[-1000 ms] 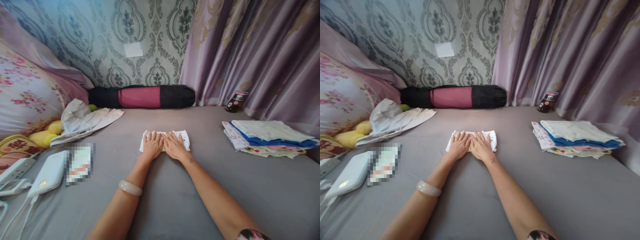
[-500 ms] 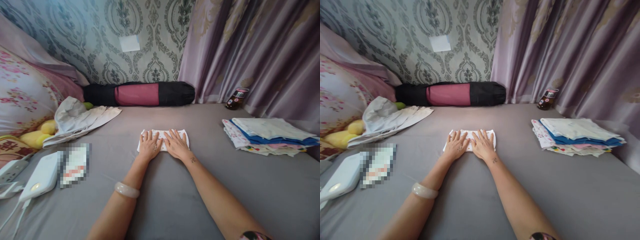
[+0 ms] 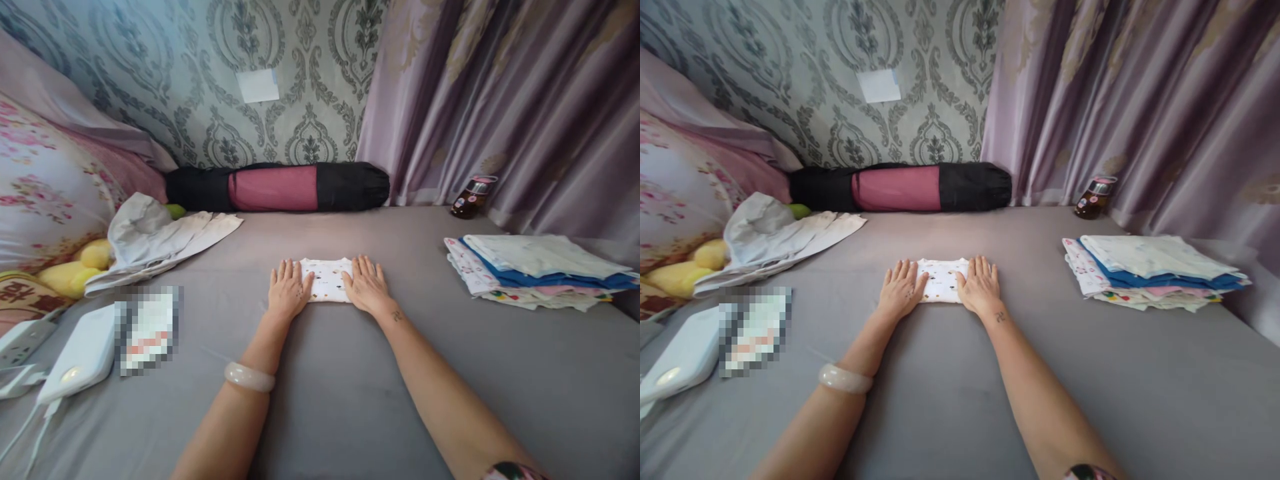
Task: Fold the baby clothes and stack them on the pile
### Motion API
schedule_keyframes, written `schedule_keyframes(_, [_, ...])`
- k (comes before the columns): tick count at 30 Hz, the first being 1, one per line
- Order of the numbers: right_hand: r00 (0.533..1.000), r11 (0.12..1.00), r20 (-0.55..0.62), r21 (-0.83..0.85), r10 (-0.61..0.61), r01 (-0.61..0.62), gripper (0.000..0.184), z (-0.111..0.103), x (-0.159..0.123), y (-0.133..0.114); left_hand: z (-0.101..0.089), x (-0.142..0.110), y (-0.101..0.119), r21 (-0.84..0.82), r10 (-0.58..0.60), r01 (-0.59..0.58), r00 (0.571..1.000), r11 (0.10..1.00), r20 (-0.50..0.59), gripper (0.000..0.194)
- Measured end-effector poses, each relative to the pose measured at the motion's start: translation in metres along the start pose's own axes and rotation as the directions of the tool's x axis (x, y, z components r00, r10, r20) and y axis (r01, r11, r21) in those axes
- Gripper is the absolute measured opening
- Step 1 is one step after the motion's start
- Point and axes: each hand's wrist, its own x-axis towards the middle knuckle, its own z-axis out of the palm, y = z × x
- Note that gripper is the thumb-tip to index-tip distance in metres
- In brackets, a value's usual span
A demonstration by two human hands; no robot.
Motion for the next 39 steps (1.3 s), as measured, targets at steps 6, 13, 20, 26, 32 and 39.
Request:
schedule_keyframes(6, [1.000, 1.000, 0.017, 0.014, -0.001, 0.001, 0.068, 0.002, -0.001, 0.001, 0.004, 0.003, -0.002, 0.007, -0.014, 0.013, 0.999, 1.000, 0.047, 0.066])
schedule_keyframes(13, [1.000, 1.000, -0.013, 0.015, 0.020, -0.020, 0.068, -0.002, 0.000, 0.004, 0.000, 0.003, -0.009, -0.017, -0.034, 0.035, 0.999, 0.999, 0.018, 0.065])
schedule_keyframes(20, [0.992, 0.992, 0.024, 0.002, 0.123, -0.123, 0.070, 0.002, 0.004, 0.010, -0.002, 0.005, -0.020, -0.037, -0.065, 0.068, 0.994, 0.997, 0.083, 0.064])
schedule_keyframes(26, [0.992, 0.993, 0.036, 0.015, 0.119, -0.120, 0.070, 0.002, 0.005, 0.011, 0.000, 0.006, -0.021, -0.053, -0.083, 0.088, 0.992, 0.995, 0.098, 0.064])
schedule_keyframes(32, [0.995, 0.996, -0.053, 0.001, 0.087, -0.087, 0.067, -0.005, 0.002, 0.005, -0.002, 0.006, -0.018, -0.071, -0.088, 0.086, 0.996, 0.994, -0.031, 0.060])
schedule_keyframes(39, [0.989, 0.993, -0.104, 0.040, -0.109, 0.114, 0.062, -0.006, -0.004, -0.016, -0.005, -0.002, 0.014, 0.012, 0.237, -0.241, 0.943, 0.970, -0.234, 0.055])
